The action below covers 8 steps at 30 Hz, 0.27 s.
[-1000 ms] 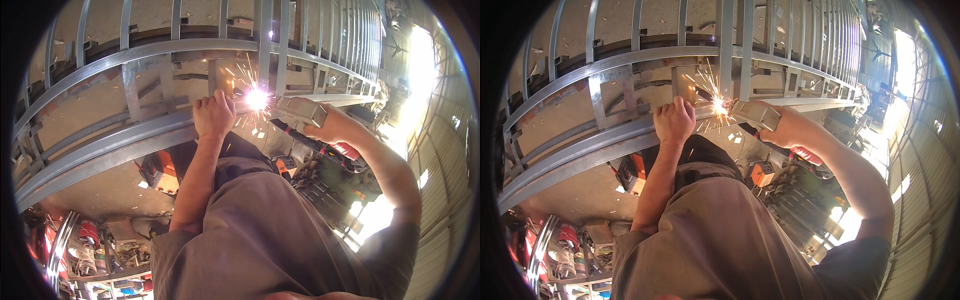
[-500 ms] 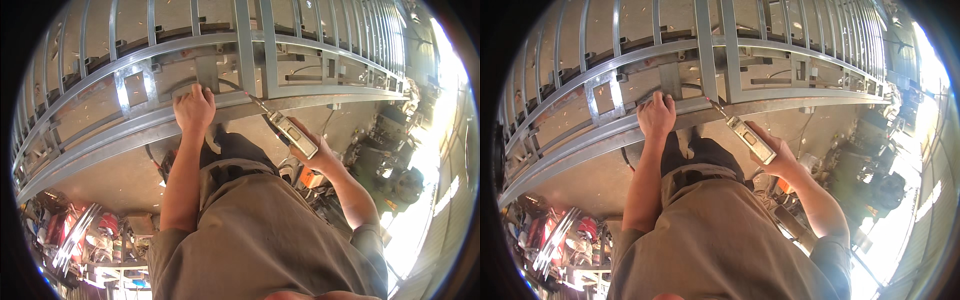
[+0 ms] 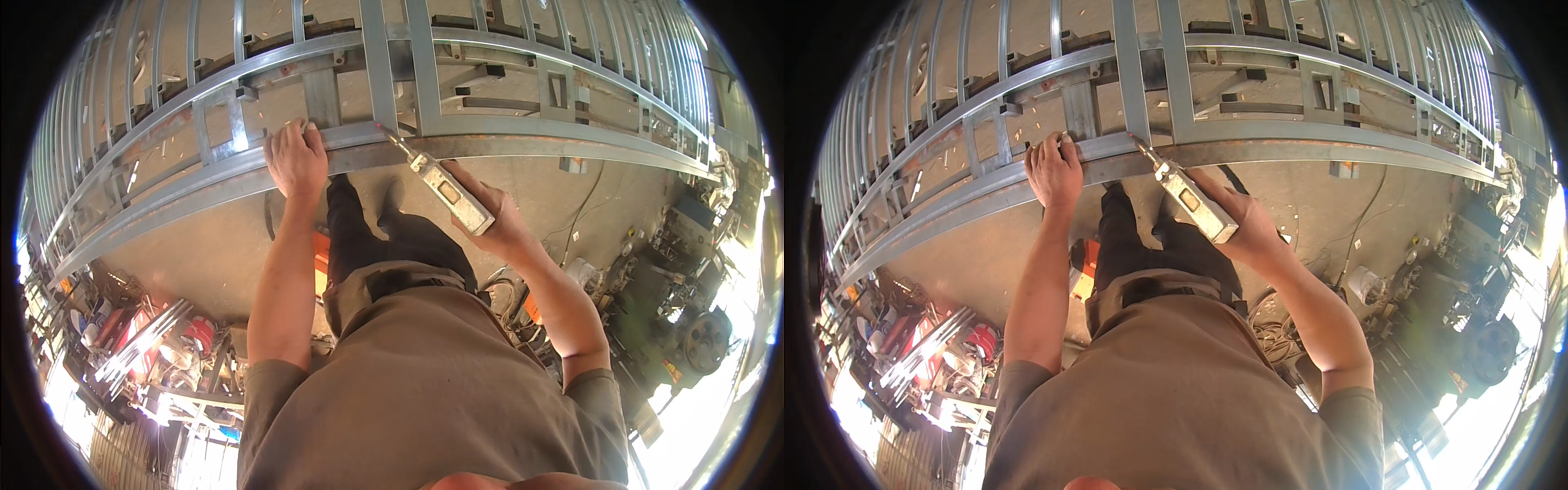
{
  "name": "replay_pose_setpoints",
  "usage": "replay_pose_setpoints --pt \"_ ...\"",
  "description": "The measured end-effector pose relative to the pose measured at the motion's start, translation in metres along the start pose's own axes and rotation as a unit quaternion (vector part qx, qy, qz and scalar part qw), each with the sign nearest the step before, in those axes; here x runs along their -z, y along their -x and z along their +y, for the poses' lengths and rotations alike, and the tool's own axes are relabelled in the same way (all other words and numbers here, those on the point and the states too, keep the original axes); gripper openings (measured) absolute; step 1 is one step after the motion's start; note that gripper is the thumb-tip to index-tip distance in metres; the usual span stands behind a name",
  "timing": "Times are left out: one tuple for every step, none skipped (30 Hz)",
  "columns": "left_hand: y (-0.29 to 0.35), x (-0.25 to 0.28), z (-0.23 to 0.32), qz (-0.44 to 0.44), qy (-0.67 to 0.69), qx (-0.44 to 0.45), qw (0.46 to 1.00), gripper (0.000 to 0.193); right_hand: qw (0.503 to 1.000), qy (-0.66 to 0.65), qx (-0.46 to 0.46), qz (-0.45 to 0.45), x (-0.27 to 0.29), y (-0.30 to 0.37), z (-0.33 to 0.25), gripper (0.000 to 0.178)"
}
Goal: The person uses a handheld welding tool to join metal bars on a large metal frame. Sparks are visible as the tool is moved along the seams. The person holds the frame with one hand while welding with the other.
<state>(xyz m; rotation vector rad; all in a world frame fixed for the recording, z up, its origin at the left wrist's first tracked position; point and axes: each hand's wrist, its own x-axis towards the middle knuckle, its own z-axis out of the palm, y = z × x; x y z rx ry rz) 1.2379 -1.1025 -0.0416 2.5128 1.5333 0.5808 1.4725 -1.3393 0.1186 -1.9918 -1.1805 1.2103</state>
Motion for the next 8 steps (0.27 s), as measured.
replay_pose_setpoints --pt "0.0003 -0.0025 -0.0008 0.007 0.0 0.004 1.0 0.023 1.0 -0.017 -0.006 -0.009 0.0024 -0.0015 0.001 0.078" --pt "0.0021 -0.0041 -0.0016 0.026 0.003 0.001 1.0 0.023 1.0 0.003 0.005 -0.008 0.0033 -0.0018 0.0016 0.077" --pt "0.0035 -0.0053 -0.0025 0.039 0.006 0.002 0.999 0.023 1.0 0.014 -0.001 -0.015 0.0041 -0.0013 0.0018 0.077" --pt "0.0041 -0.0063 -0.0034 0.055 0.008 0.003 0.998 0.024 0.999 0.024 -0.009 -0.021 0.0051 -0.0018 0.0021 0.076" --pt "0.0054 -0.0066 -0.0045 0.061 0.016 0.003 0.998 0.024 0.999 0.031 -0.007 -0.025 0.0058 -0.0019 0.0025 0.076" --pt "0.0064 -0.0067 -0.0056 0.068 0.024 0.004 0.997 0.025 0.999 0.04 -0.011 -0.022 0.0059 -0.0023 0.003 0.076" --pt "0.0068 -0.0074 -0.0062 0.074 0.032 0.004 0.997 0.026 0.999 0.045 -0.005 -0.016 0.0054 -0.003 0.0039 0.076" --pt "0.0076 -0.0082 -0.0068 0.079 0.037 0.008 0.996 0.025 0.999 0.05 0.0 -0.009 0.004 -0.0037 0.005 0.076"
